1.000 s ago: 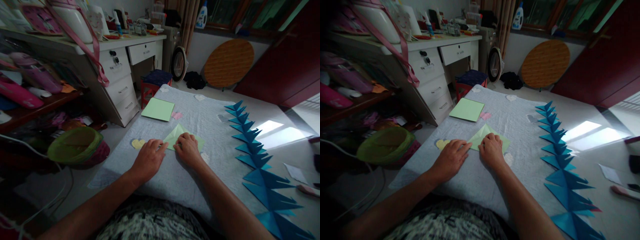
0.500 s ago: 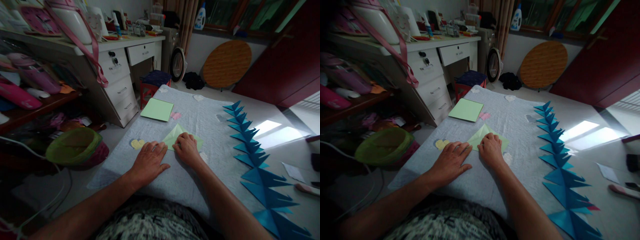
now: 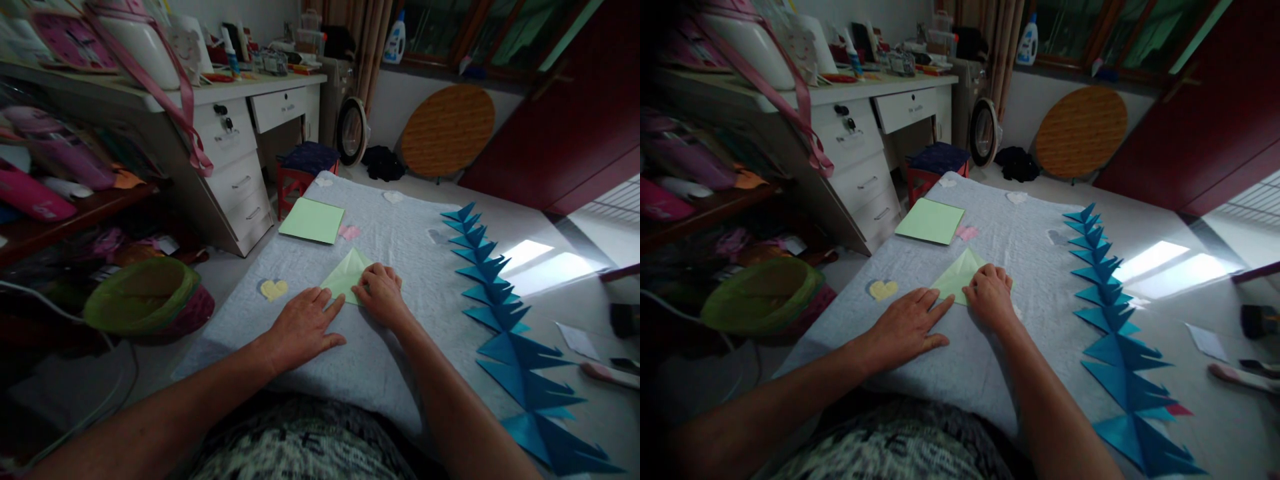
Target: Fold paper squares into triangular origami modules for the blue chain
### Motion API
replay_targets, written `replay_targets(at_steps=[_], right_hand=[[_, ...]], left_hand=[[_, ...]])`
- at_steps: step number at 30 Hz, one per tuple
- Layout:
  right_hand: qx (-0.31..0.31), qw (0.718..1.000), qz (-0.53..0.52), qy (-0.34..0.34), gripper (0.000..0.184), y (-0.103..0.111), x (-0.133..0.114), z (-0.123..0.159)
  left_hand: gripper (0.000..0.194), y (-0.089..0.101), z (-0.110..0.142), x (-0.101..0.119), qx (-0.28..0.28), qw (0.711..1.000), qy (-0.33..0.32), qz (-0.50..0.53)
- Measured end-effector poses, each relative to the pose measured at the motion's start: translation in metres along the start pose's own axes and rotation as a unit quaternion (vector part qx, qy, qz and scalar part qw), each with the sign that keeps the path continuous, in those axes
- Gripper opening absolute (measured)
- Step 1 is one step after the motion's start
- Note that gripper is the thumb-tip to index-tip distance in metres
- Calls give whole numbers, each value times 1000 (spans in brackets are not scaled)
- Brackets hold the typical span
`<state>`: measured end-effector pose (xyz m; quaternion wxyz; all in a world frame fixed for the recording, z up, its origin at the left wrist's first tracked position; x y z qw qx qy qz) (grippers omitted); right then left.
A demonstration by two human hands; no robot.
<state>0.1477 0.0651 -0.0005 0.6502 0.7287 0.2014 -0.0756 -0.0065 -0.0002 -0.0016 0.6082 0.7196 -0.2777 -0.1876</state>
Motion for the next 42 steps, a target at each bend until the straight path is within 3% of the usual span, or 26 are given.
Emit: replay_targets(at_steps=[10,13,16,18,19,22,24,30,36,42], right_hand=[[35,999,-5,-32,17,7,39,-3],[75,995,20,-64,15,18,48,-1],[156,984,43,-67,12,39,38,13],[199,979,31,-15,15,49,17,28],[196,980,14,24,18,48,3,37],[107,981,-48,155,27,28,-38,63],[79,977,-63,185,36,15,-51,75],[31,987,-45,154,38,-3,-52,75],[-3,990,-3,138,29,0,-53,74],[1,994,23,106,25,14,-31,82]], left_hand=[[74,6,-3,1,2,1000,-3,-4],[73,5,-3,1,-3,1000,-2,-10],[70,4,-2,2,3,1000,-1,-5],[68,5,-2,2,16,1000,0,6],[68,5,-2,2,23,1000,2,12],[64,5,-2,2,31,999,8,27],[58,6,-2,2,29,999,11,33],[63,6,3,-1,28,999,-3,23],[61,7,8,-6,9,1000,5,-3],[59,11,12,-10,5,999,30,-28]])
Point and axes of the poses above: each hand's wrist, its own z-axis away from the middle knuckle, its own y-axis out of the back of the hand, x = y × z, the point moved 6 cm from there along -z, towards the middle knuckle, and after that the axes turned 7 degrees about x, right-handed, at the moved point
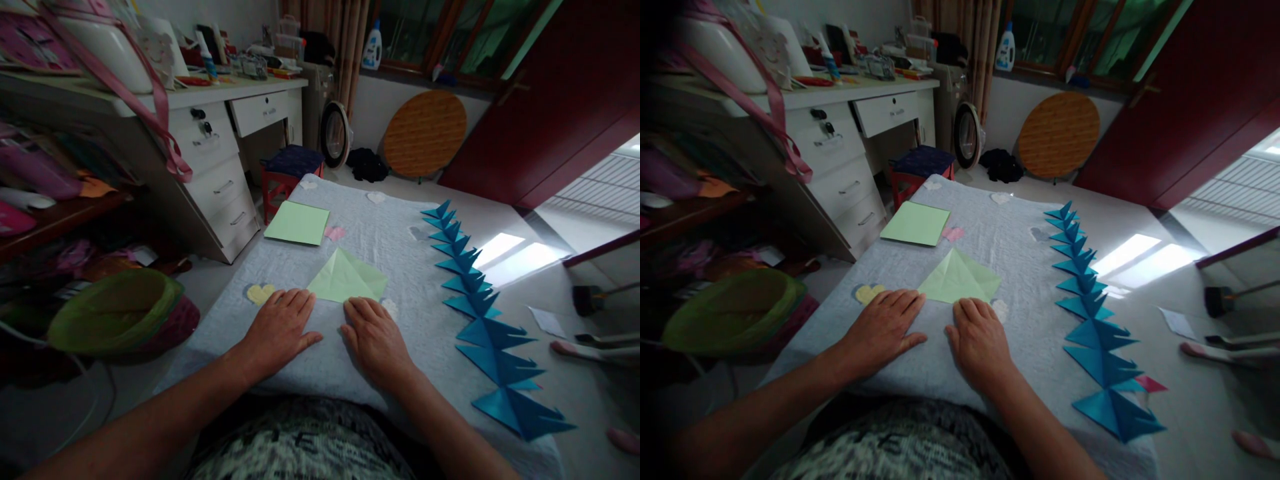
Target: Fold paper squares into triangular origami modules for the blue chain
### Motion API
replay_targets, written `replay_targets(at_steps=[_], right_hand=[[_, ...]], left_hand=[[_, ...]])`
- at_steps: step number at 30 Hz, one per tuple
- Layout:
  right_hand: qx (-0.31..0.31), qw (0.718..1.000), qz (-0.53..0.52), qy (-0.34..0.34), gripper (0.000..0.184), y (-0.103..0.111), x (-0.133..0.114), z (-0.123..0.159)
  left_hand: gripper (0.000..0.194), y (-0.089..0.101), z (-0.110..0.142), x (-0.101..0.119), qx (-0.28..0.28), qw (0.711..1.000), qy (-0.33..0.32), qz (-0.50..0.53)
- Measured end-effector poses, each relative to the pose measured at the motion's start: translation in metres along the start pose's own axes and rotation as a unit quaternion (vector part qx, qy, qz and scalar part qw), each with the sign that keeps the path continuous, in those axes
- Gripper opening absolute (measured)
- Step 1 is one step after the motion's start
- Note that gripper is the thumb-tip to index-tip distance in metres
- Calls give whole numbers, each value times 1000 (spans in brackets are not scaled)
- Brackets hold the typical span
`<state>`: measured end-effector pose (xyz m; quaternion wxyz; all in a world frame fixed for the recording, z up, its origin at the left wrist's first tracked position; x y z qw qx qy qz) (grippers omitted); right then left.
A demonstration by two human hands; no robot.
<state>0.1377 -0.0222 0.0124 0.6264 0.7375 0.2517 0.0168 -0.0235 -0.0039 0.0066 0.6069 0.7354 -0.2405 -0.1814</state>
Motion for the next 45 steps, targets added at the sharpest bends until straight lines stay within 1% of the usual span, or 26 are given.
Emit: replay_targets(at_steps=[7,10,13,16,20,21,23,25,26,27,30,32,34,35,36,38,39,40,43,45], right_hand=[[53,997,60,-9,31,9,28,26],[66,995,68,-19,30,11,33,31],[74,994,67,-36,25,15,37,31],[67,994,61,-53,20,22,42,25],[32,996,46,-73,25,28,50,6],[35,995,44,-80,22,28,52,0],[77,989,55,-115,14,30,57,-9],[101,982,58,-148,23,25,60,-15],[102,982,47,-155,25,20,61,-17],[103,981,29,-161,22,14,62,-19],[121,982,-44,-138,8,3,60,-19],[152,979,-87,-100,8,4,56,-19],[192,973,-117,-49,8,10,48,-17],[210,969,-126,-20,8,13,43,-16],[223,966,-131,7,8,17,38,-14],[237,962,-128,52,7,22,29,-12],[237,962,-120,67,5,23,26,-11],[235,963,-109,78,7,23,25,-10],[228,968,-60,86,35,24,28,-7],[233,969,-28,79,48,26,35,-5]], left_hand=[[58,0,8,-4,5,1000,1,-26],[57,2,11,-5,14,999,6,-38],[56,4,13,-5,18,999,12,-42],[56,6,13,-5,18,999,24,-45],[55,8,14,-8,15,998,52,-41],[51,8,14,-9,15,998,58,-36],[43,10,14,-11,24,997,67,-19],[38,12,12,-10,43,997,69,16],[38,13,10,-9,55,995,67,45],[41,14,7,-7,66,992,65,80],[53,17,-7,0,81,975,62,197],[62,19,-21,6,78,964,60,245],[67,20,-35,11,74,959,56,268],[64,20,-42,13,69,959,55,269],[54,19,-48,14,63,960,55,266],[27,16,-55,16,43,962,51,263],[20,14,-57,15,42,962,51,264],[18,14,-57,14,48,960,51,270],[19,18,-54,5,100,944,46,310],[21,21,-51,-3,128,930,33,343]])
Point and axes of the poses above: each hand's wrist, its own z-axis away from the middle knuckle, its own y-axis out of the back of the hand, x = y × z, the point moved 6 cm from there along -z, towards the middle knuckle, and after that the axes turned 7 degrees about x, right-handed, at the moved point
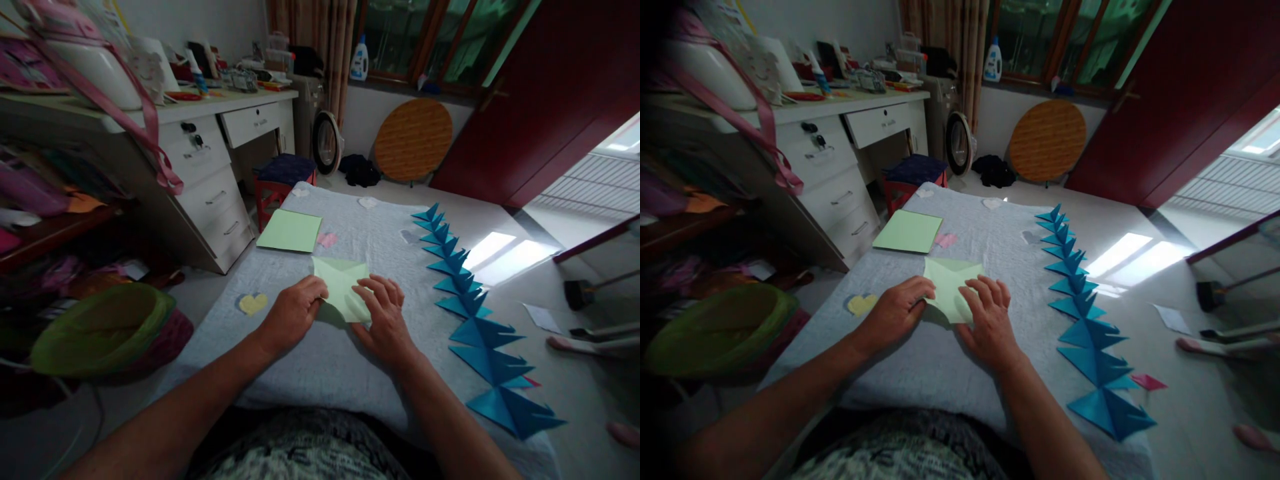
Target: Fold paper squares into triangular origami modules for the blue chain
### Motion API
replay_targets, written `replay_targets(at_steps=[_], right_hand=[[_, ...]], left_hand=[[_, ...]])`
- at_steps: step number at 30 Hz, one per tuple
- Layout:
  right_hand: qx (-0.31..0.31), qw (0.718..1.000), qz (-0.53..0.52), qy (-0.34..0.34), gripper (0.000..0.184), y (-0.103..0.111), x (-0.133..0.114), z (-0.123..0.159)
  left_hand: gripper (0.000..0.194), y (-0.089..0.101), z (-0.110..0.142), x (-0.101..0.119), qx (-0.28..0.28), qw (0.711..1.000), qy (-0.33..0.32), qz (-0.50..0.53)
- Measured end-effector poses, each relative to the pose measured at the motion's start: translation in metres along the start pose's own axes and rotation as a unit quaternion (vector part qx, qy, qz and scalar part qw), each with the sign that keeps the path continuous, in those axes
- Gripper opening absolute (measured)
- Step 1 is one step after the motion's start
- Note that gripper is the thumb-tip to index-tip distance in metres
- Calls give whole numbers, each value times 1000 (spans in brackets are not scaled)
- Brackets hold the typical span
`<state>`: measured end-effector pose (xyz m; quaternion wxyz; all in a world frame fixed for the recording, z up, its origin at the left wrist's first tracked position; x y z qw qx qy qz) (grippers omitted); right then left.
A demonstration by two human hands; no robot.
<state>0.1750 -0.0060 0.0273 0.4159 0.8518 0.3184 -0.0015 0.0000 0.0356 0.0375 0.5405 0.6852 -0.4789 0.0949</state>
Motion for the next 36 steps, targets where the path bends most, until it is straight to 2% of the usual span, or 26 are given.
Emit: replay_targets(at_steps=[3,7,10,12,16,19,23,28,36], right_hand=[[11,1000,27,6,51,6,5,1],[18,999,18,39,27,7,-1,2],[-30,998,-1,56,23,-5,-5,3],[-73,995,-25,62,25,-15,-7,4],[-101,990,-58,73,25,-23,-15,2],[-99,989,-77,80,24,-21,-24,0],[-106,986,-100,80,17,-17,-29,-1],[-116,984,-105,83,17,-18,-27,-1],[-133,973,-188,-31,23,-23,-16,0]], left_hand=[[21,10,-4,-7,4,998,-13,57],[21,14,-12,-24,-17,996,-11,92],[33,6,-11,-35,-67,998,-18,5],[34,2,-5,-37,-80,994,-37,-71],[24,3,12,-23,-49,977,-121,-170],[11,5,23,-15,-31,963,-145,-226],[12,9,29,-19,-27,948,-126,-292],[15,9,32,-29,-49,954,-102,-279],[17,13,37,-43,-9,983,-54,-173]])
Point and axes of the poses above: each hand's wrist, its own z-axis away from the middle knuckle, its own y-axis out of the back of the hand, x = y × z, the point moved 6 cm from there along -z, towards the middle knuckle, and after that the axes turned 7 degrees about x, right-handed, at the moved point
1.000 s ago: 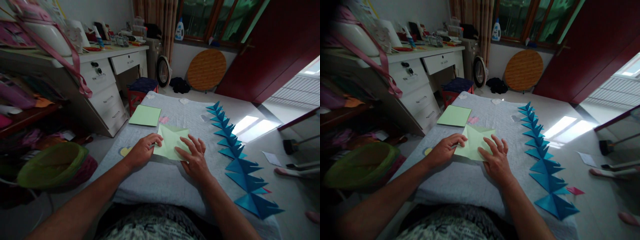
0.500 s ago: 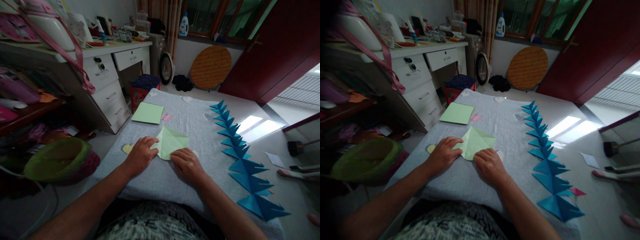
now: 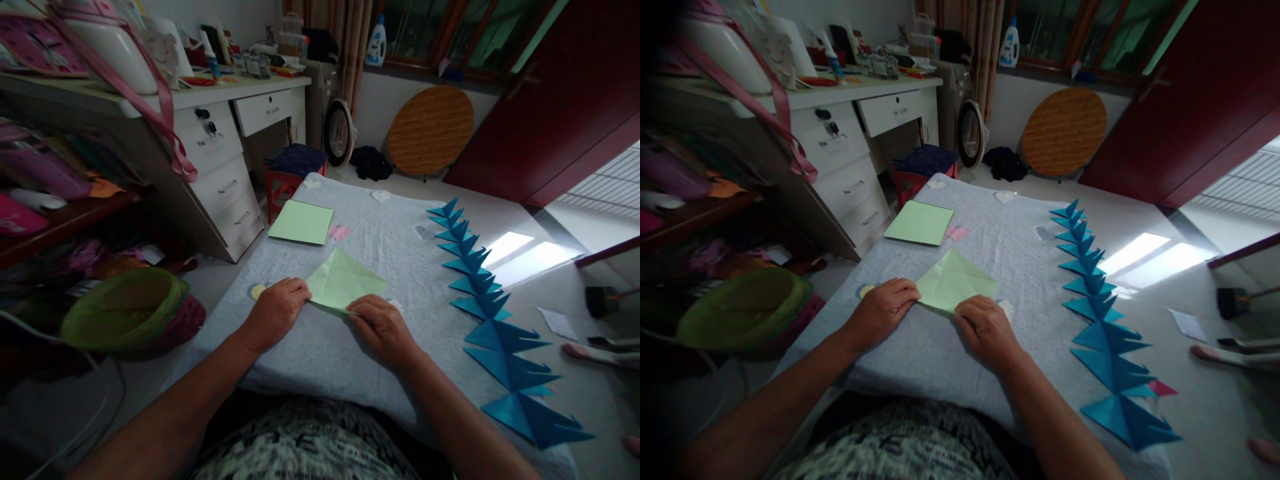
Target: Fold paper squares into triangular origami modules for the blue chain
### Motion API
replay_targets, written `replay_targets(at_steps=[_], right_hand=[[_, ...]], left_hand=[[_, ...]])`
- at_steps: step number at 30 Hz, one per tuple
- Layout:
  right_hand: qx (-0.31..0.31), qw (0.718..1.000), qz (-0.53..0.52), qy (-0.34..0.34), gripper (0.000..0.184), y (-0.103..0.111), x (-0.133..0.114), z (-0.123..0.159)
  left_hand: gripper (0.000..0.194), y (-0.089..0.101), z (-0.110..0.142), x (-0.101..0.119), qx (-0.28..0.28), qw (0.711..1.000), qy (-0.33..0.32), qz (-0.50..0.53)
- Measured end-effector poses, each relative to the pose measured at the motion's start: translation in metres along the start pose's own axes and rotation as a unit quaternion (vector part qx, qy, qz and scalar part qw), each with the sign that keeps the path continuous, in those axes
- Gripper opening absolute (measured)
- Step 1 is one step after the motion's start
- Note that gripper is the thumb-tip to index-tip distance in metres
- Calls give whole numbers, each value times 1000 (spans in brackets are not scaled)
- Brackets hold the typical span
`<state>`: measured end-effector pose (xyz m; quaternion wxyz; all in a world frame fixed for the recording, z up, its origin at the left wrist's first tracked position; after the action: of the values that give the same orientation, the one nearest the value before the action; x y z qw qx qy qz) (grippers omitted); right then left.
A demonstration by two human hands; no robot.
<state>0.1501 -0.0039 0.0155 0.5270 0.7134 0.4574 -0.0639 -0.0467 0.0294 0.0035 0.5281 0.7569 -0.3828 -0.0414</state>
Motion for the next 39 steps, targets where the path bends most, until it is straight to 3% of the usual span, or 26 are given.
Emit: replay_targets(at_steps=[5,12,16,23,30,33,36,39], right_hand=[[17,999,-11,-40,22,1,8,0],[43,993,26,-111,16,-1,24,-5],[57,988,55,-132,10,-3,30,-7],[15,979,101,-174,27,-4,48,-18],[31,971,113,-206,23,-5,55,-21],[42,970,105,-215,23,-5,53,-20],[47,969,97,-221,23,-5,52,-19],[50,969,94,-223,22,-3,51,-18]], left_hand=[[16,5,-1,-9,21,994,72,81],[11,4,-4,-11,-13,983,112,143],[16,3,-7,-11,-5,985,128,117],[17,0,-7,-12,1,991,133,35],[13,2,-6,-3,1,994,96,-43],[18,0,-5,11,6,997,22,-73],[31,-9,-1,29,-22,996,-81,-40],[32,-16,1,40,-47,990,-135,-13]])
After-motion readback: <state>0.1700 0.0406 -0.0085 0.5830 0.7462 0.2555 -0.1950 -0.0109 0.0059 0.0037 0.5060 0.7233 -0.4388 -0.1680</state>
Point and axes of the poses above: each hand's wrist, its own z-axis away from the middle knuckle, its own y-axis out of the back of the hand, x = y × z, the point moved 6 cm from there along -z, towards the middle knuckle, and after that the axes turned 7 degrees about x, right-handed, at the moved point
